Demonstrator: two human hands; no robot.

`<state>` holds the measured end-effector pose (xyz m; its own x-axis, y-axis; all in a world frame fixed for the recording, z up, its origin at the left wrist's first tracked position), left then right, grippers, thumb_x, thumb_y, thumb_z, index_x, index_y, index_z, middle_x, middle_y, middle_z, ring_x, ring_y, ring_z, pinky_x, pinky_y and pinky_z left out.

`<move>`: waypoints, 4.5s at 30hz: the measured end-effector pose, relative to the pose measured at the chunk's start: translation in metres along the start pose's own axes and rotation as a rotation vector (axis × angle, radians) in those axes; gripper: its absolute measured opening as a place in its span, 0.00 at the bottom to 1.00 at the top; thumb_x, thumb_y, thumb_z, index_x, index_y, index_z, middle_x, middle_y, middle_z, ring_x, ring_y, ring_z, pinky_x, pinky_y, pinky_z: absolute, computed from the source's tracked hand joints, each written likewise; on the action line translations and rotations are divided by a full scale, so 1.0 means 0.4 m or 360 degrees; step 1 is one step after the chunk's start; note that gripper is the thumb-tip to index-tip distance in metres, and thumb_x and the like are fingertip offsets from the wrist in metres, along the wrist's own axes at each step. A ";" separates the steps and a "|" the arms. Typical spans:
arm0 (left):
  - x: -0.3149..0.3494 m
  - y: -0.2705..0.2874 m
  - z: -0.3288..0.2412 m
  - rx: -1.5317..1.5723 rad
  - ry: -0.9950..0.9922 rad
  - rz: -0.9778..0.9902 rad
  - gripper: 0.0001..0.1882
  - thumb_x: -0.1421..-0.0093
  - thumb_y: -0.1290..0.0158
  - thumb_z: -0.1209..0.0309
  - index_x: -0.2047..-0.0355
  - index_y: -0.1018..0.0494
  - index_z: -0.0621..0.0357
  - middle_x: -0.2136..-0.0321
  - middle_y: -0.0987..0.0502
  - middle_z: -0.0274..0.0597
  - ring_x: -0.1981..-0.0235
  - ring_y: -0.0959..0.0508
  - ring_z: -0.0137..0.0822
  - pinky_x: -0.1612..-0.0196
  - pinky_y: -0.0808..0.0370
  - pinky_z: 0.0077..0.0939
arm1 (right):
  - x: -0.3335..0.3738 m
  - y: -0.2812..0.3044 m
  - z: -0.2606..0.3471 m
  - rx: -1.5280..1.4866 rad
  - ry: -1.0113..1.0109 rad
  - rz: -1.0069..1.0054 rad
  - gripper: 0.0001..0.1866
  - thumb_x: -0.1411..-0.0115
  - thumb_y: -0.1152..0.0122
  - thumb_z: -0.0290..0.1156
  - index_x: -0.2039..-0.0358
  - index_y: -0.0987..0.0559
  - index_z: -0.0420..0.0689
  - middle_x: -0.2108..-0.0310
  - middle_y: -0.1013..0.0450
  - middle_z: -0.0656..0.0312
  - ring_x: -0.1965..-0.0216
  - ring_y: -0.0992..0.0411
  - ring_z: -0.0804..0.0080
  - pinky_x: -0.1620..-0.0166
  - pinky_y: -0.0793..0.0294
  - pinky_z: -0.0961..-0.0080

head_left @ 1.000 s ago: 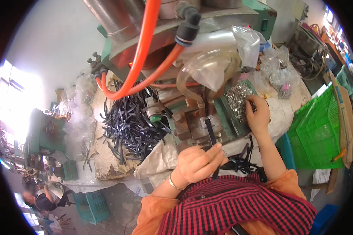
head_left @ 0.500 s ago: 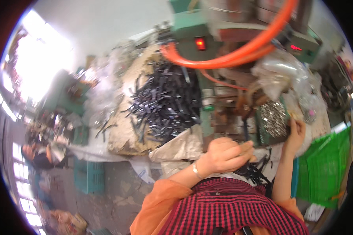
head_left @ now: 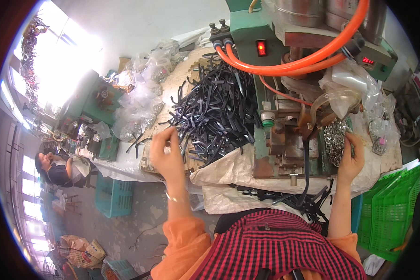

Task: The person repeatedly picks small metallic components and black plastic pieces, places them into a press machine, and removes the assembled units. The person handles the components by hand and uses the machine to press them together, then sets the finished pieces aside.

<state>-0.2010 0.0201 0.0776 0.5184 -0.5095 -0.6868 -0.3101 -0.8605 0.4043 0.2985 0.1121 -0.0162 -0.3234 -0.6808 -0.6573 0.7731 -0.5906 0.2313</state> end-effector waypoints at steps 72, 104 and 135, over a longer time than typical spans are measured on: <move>0.366 -0.138 -0.357 0.0650 -0.1254 0.0658 0.17 0.52 0.35 0.80 0.59 0.16 0.56 0.55 0.14 0.45 0.78 0.24 0.28 0.76 0.29 0.22 | -0.034 -0.032 -0.113 0.0338 -0.0054 0.0320 0.09 0.38 0.30 0.30 0.59 0.16 0.42 0.62 0.18 0.59 0.61 0.21 0.67 0.55 0.24 0.73; 0.160 -0.309 -0.005 0.0920 0.0759 0.0917 0.13 0.28 0.45 0.64 0.62 0.22 0.64 0.72 0.17 0.41 0.77 0.20 0.25 0.80 0.32 0.15 | -0.032 -0.173 0.211 -0.0509 -0.0245 0.0623 0.11 0.38 0.42 0.22 0.54 0.25 0.38 0.65 0.19 0.49 0.60 0.18 0.55 0.56 0.21 0.66; 0.319 -0.236 -0.511 0.0995 -0.1660 0.0677 0.14 0.51 0.30 0.75 0.64 0.20 0.55 0.62 0.16 0.39 0.82 0.26 0.28 0.80 0.31 0.23 | 0.000 -0.014 -0.024 0.0799 0.0188 0.0306 0.07 0.48 0.31 0.27 0.68 0.18 0.43 0.50 0.23 0.48 0.39 0.31 0.45 0.43 0.29 0.53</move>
<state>0.0573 0.0356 0.0753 -0.4894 -0.2546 -0.8340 -0.7620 -0.3401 0.5510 0.2994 0.1193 -0.0244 -0.1161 -0.7605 -0.6389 0.4476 -0.6143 0.6499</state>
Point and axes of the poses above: each hand's wrist, its own x-axis away from the middle knuckle, its own y-axis out of the back of the hand, z = x × y, the point moved 8 cm from there along -x, towards the middle knuckle
